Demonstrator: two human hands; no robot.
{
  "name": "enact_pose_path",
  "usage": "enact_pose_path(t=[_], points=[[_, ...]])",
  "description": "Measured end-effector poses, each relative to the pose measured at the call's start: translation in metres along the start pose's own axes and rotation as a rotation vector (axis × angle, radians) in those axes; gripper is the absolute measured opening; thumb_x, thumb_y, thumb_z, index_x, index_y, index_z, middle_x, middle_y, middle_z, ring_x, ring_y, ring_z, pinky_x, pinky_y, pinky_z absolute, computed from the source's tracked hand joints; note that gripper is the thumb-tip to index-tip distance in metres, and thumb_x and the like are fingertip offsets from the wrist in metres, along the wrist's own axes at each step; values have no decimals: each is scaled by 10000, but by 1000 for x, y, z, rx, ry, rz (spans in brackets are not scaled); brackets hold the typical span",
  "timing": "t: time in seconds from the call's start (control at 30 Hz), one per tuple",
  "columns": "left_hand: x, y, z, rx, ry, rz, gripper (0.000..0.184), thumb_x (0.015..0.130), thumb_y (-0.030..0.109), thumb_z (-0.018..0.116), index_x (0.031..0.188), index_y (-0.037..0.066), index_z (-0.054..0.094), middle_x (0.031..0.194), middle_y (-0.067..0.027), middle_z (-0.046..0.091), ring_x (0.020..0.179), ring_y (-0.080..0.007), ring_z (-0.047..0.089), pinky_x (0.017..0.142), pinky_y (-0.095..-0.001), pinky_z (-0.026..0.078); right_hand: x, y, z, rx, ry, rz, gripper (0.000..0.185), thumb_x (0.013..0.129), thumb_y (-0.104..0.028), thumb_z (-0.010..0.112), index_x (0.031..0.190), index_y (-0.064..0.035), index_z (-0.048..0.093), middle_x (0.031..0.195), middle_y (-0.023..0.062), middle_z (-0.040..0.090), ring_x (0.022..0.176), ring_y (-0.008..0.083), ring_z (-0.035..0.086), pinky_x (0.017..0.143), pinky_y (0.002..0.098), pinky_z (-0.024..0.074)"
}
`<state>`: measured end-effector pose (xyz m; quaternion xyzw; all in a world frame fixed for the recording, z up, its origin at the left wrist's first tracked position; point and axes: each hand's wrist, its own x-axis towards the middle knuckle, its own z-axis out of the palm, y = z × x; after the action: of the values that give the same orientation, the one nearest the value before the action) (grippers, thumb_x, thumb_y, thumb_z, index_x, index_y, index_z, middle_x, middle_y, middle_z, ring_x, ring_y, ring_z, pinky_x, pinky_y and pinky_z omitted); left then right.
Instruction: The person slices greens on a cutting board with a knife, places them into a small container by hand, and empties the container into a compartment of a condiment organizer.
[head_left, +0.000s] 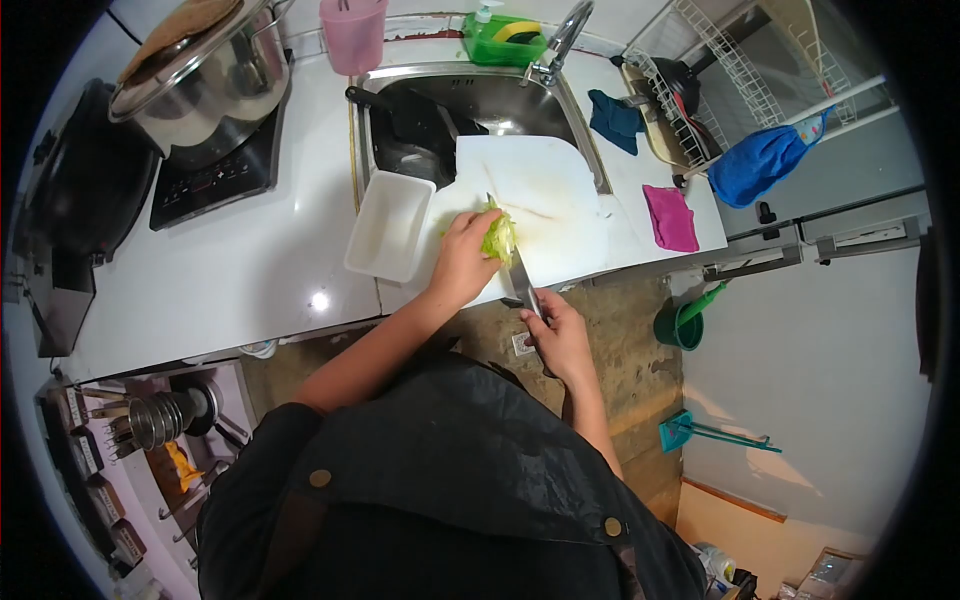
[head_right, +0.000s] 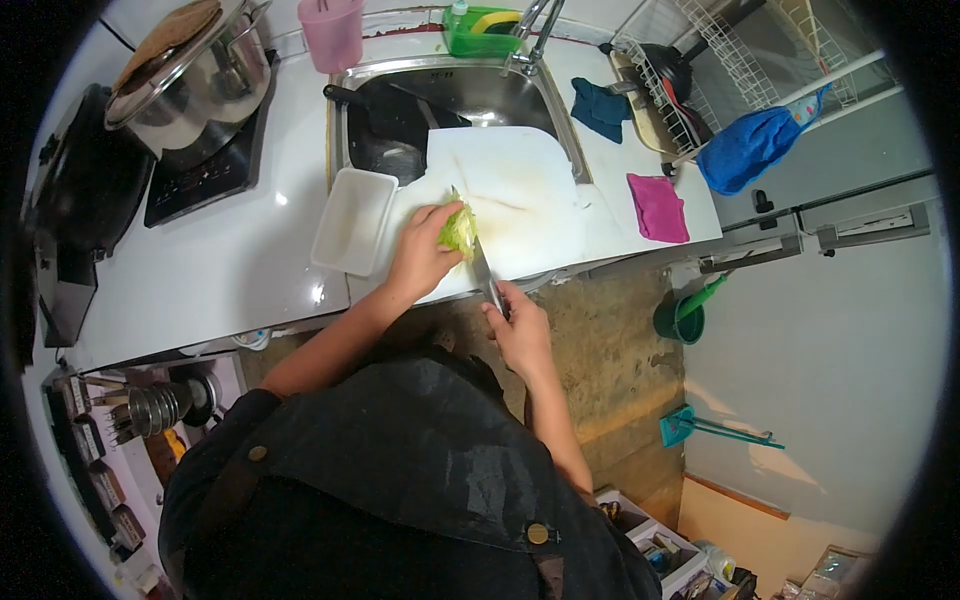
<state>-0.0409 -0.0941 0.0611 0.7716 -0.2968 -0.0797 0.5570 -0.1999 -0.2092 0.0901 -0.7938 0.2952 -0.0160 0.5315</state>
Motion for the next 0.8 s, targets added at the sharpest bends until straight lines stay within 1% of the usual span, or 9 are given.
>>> enact_pose_path(t=[0.23, 0.3, 0.37, 0.43, 0.5, 0.6, 0.7, 0.77, 0.8], points=[[14, 41, -50, -71, 46, 21, 626, 671, -73, 724, 1269, 35, 572, 1195, -194, 542, 1016, -341, 607, 774, -339, 591, -14, -71, 1, -127, 7, -91, 321, 914, -173, 638, 1190, -17, 589, 705, 117, 645, 562, 188, 649, 557, 323, 503], [14, 40, -75, -74, 54, 29, 622, 708, -55, 719, 1296, 71, 563, 1239, -163, 537, 1080, -292, 602, 815, -319, 602, -15, -86, 14, -111, 8, -129, 308, 910, -174, 633, 1175, -24, 587, 698, 143, 646, 579, 230, 664, 583, 352, 506], [10, 35, -103, -22, 74, 41, 624, 697, -21, 736, 1291, 73, 569, 1223, -156, 554, 1060, -281, 610, 815, -323, 597, -15, -102, 31, -146, -47, -146, 307, 901, -165, 632, 1167, -20, 581, 720, 165, 658, 619, 285, 678, 624, 386, 512], [8, 19, -130, 108, 31, 128, 654, 671, 17, 764, 1293, 82, 572, 1188, -149, 580, 1045, -274, 616, 804, -328, 593, -14, -110, 51, -273, -75, -191, 309, 881, -143, 627, 1141, 14, 567, 813, 239, 664, 774, 397, 661, 701, 458, 508], [6, -5, -144, 164, -11, 141, 671, 660, 35, 761, 1302, 85, 570, 1170, -149, 601, 1030, -279, 621, 820, -337, 580, -15, -115, 71, -401, -63, -251, 293, 861, -120, 627, 1091, 48, 556, 838, 271, 650, 802, 433, 643, 714, 494, 506], [4, -24, -159, 275, -207, 96, 676, 678, 19, 737, 1325, 84, 554, 1217, -165, 596, 1018, -295, 625, 844, -352, 563, -18, -111, 88, -591, 30, -324, 282, 839, -100, 632, 1048, 68, 547, 839, 283, 638, 787, 458, 634, 724, 520, 506], [4, -27, -165, 286, -277, 32, 586, 723, 21, 706, 1294, 76, 586, 1152, -179, 643, 989, -294, 646, 869, -362, 544, -21, -114, 90, -600, 66, -293, 279, 825, -83, 632, 1041, 72, 545, 833, 285, 634, 775, 473, 627, 726, 525, 508], [9, -28, -165, 467, -217, 115, 449, 768, 34, 687, 1213, 66, 645, 1018, -181, 694, 930, -296, 679, 846, -360, 543, -22, -117, 90, -597, 68, -281, 278, 823, -79, 632, 1042, 71, 546, 838, 287, 635, 777, 470, 628, 725, 524, 507], [11, -32, -165, 464, -223, 124, 449, 768, 34, 687, 1213, 66, 645, 1018, -181, 694, 930, -296, 679, 846, -360, 543, -22, -118, 90, -594, 66, -282, 276, 822, -74, 631, 1042, 69, 547, 843, 289, 637, 779, 467, 629, 725, 523, 506]])
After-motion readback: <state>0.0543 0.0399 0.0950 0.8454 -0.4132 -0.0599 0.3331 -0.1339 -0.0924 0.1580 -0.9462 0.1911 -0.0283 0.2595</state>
